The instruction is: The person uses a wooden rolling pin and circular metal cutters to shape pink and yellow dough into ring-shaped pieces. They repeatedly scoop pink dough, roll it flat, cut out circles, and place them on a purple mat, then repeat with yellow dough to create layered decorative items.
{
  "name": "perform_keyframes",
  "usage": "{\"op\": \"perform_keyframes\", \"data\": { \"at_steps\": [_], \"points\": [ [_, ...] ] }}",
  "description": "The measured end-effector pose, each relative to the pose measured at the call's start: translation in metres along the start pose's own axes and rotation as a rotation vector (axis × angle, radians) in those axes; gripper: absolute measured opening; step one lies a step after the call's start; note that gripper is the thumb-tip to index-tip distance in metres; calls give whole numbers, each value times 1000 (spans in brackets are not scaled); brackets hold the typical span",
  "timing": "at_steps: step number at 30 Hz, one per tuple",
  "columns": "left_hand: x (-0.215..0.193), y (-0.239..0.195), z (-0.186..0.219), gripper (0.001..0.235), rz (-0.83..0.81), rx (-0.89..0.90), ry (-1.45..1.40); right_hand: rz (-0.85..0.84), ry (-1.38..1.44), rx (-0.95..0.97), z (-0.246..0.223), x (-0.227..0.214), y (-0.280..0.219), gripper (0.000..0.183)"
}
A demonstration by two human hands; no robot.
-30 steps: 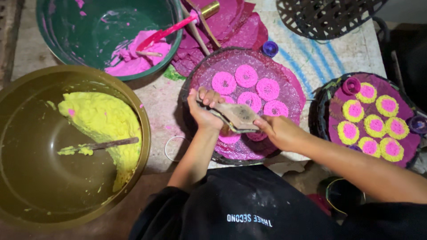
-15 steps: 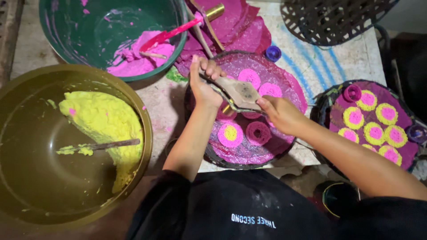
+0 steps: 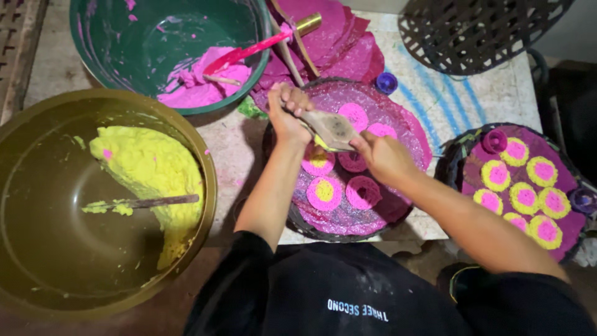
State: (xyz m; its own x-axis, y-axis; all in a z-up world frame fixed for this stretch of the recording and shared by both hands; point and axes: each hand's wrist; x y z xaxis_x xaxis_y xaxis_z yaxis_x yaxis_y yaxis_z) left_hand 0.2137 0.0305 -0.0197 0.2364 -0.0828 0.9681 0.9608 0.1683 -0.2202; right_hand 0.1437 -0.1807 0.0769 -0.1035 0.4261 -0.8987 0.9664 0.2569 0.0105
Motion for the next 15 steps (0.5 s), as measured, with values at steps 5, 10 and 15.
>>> {"op": "perform_keyframes", "data": {
  "at_steps": [5,10,15],
  "points": [
    [-27,-10,19,38,32,56,619,32,313,-83,18,18,-5,50],
    [-93,-30,12,108,203,-500,1059,47,392,20,52,33,-13,51],
    [-83,-65,7,88,-48,133,1582,250,435,-103,75,49,-11,53]
  ]
}}
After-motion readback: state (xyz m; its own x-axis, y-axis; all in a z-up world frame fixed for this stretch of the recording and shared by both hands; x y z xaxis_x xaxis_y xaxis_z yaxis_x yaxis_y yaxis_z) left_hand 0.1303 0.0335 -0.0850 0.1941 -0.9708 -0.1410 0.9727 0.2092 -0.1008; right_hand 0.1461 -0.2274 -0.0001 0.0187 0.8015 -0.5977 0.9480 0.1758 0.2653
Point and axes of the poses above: each hand's wrist, its own y-axis towards the middle knuckle, its own x-axis out of the palm, z = x × y, and after that the axes turned 12 degrees about z, right-handed
